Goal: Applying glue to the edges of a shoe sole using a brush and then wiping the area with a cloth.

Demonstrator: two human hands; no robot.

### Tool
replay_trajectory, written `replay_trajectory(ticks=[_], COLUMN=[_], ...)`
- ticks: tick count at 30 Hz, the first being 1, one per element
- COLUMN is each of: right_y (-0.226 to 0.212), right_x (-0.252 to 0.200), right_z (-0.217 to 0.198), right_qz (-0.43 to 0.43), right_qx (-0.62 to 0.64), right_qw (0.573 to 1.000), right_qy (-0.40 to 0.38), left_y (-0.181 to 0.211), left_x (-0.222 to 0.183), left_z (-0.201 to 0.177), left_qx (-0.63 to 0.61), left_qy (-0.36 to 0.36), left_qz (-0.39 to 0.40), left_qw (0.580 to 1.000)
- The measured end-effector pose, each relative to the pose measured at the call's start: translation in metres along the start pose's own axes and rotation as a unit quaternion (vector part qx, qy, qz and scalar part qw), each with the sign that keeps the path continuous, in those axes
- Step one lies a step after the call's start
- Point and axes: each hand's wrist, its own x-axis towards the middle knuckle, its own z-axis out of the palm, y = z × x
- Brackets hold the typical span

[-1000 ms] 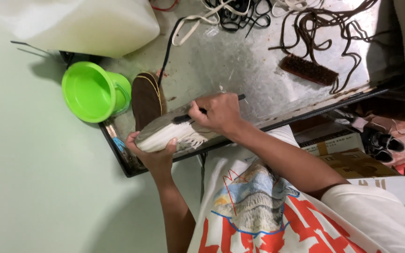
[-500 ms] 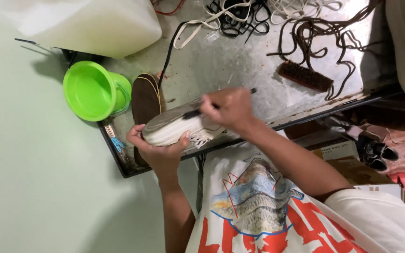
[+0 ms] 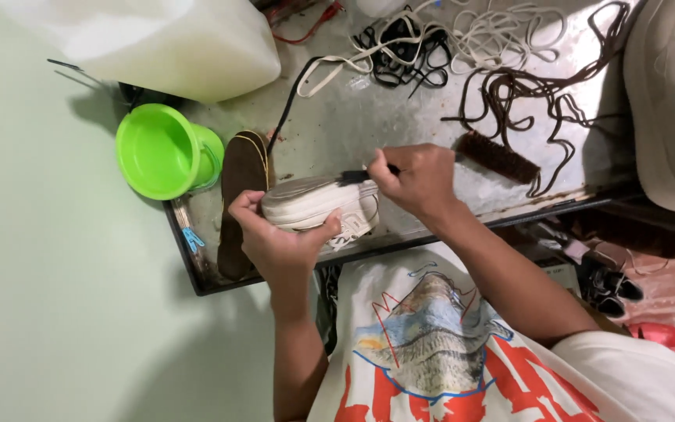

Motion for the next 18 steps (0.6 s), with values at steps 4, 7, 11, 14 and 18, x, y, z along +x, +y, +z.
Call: replay_trajectory(ticks=[4, 7, 11, 14, 18], right_y=[-0.016, -0.039, -0.006, -0.002, -0.035], right_x=[0.006, 0.019, 0.014, 0.015, 0.034], right_z=[0.001, -0.004, -0.018, -0.034, -0.050], right_qz=[0.001, -0.061, -0.052, -0.051, -0.122], right_qx=[0.026, -0.013, 0.016, -0.001, -0.030], right_qw=[1.000, 0.998, 0.998, 0.999, 0.992], right_qy=[0.011, 0.010, -0.012, -0.005, -0.018], left_y=[0.020, 0.028, 0.037, 0.044, 0.052], left_x=[-0.003, -0.003, -0.002, -0.006, -0.010], left_z=[0.005, 0.007, 0.011, 0.012, 0.025], left_qx=[0.016, 0.045, 0.101, 0.112, 0.158], left_qy=[-0.005, 0.016, 0.022, 0.024, 0.037], left_qz=[-0.002, 0.027, 0.044, 0.049, 0.046], left_qw=[1.000, 0.998, 0.994, 0.992, 0.986])
